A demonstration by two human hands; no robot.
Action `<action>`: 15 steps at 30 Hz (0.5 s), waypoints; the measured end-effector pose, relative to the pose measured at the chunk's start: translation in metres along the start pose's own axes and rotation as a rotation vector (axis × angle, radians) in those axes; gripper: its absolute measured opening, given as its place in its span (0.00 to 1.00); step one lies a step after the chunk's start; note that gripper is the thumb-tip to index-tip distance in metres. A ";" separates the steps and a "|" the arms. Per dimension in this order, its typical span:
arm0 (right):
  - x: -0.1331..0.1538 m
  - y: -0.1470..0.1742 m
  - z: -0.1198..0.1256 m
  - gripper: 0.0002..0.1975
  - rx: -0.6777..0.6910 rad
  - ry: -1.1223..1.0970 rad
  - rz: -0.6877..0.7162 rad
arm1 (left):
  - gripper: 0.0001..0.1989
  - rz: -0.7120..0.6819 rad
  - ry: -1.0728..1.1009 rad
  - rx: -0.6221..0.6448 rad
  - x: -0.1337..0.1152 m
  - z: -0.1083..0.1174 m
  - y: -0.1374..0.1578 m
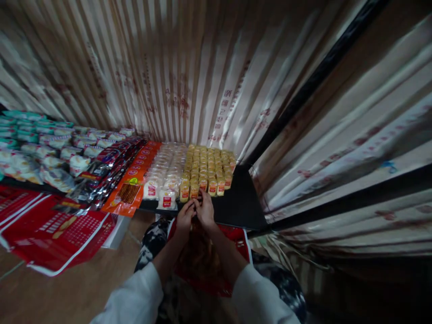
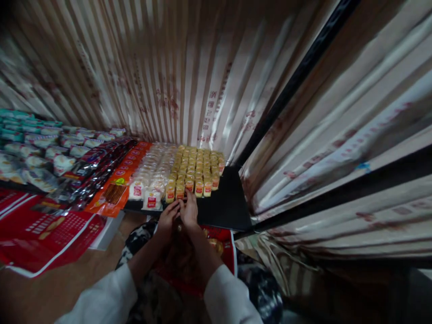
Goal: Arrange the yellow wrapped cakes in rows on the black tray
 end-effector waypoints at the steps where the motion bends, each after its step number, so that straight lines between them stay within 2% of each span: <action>1: 0.001 0.000 0.000 0.23 -0.008 0.006 0.010 | 0.20 -0.006 0.013 0.003 0.000 0.000 0.000; 7: 0.009 -0.007 -0.002 0.19 -0.070 0.117 0.123 | 0.24 -0.087 0.044 0.074 0.004 -0.002 -0.002; 15: 0.004 -0.008 -0.004 0.13 -0.136 0.152 0.077 | 0.23 -0.058 0.012 0.076 0.008 0.000 -0.009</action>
Point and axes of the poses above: each hand's wrist, its own y-axis away from the middle knuckle, its own z-axis out of the back of the hand, x = y × z, the point moved 5 cm from there along -y, towards the middle knuckle, and after that the axes turned 5 degrees about x, right-handed, at the moved point
